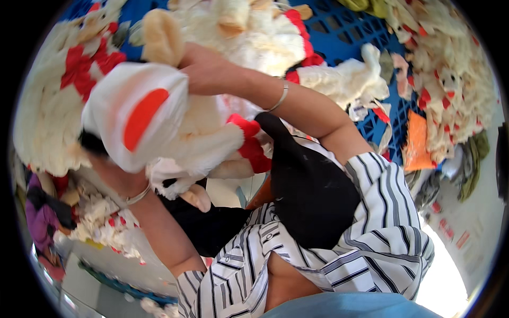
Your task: The person sits cross-legged and assembles white stuffed animal toys by hand. They pick up a white plush body, insert red fabric pieces into the leg openings, and adjust the ears and facial features. The person handles the toys one at a time, placing the finished items into a blue crate.
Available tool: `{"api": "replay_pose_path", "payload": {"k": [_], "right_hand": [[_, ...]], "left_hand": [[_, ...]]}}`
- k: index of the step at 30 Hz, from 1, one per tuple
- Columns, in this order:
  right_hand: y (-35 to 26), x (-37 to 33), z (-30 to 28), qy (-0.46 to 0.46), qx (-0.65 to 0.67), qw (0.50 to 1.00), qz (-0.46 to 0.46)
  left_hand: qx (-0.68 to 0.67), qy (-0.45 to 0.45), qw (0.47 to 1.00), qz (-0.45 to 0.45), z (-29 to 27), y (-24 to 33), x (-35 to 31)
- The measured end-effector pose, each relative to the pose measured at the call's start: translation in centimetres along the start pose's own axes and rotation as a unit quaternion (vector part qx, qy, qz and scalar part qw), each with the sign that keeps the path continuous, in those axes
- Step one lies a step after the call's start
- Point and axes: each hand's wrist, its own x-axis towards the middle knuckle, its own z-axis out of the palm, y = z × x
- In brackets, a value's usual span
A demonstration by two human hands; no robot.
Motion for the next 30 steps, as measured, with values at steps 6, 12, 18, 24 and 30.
{"api": "replay_pose_path", "payload": {"k": [6, 12, 18, 24, 30], "right_hand": [[1.0, -0.6, -1.7, 0.056, 0.143, 0.988, 0.006], [3.1, -2.4, -2.7, 0.169, 0.168, 0.971, -0.006], [2.7, -3.2, -3.9, 0.194, 0.176, 0.964, -0.040], [1.2, -4.0, -3.4, 0.189, 0.167, 0.966, -0.058], [-0.1, -5.4, -3.1, 0.177, 0.146, 0.973, -0.038]], "left_hand": [[0.125, -0.046, 0.985, 0.113, -2.3, -3.3, 0.3], [-0.224, 0.153, 0.949, -0.162, -0.3, 3.4, 1.5], [-0.255, 0.156, 0.939, -0.167, -0.1, 2.1, 1.7], [-0.224, 0.143, 0.949, -0.171, -2.9, -0.1, 2.7], [0.012, 0.145, 0.989, -0.010, -1.1, 0.1, 2.7]]}}
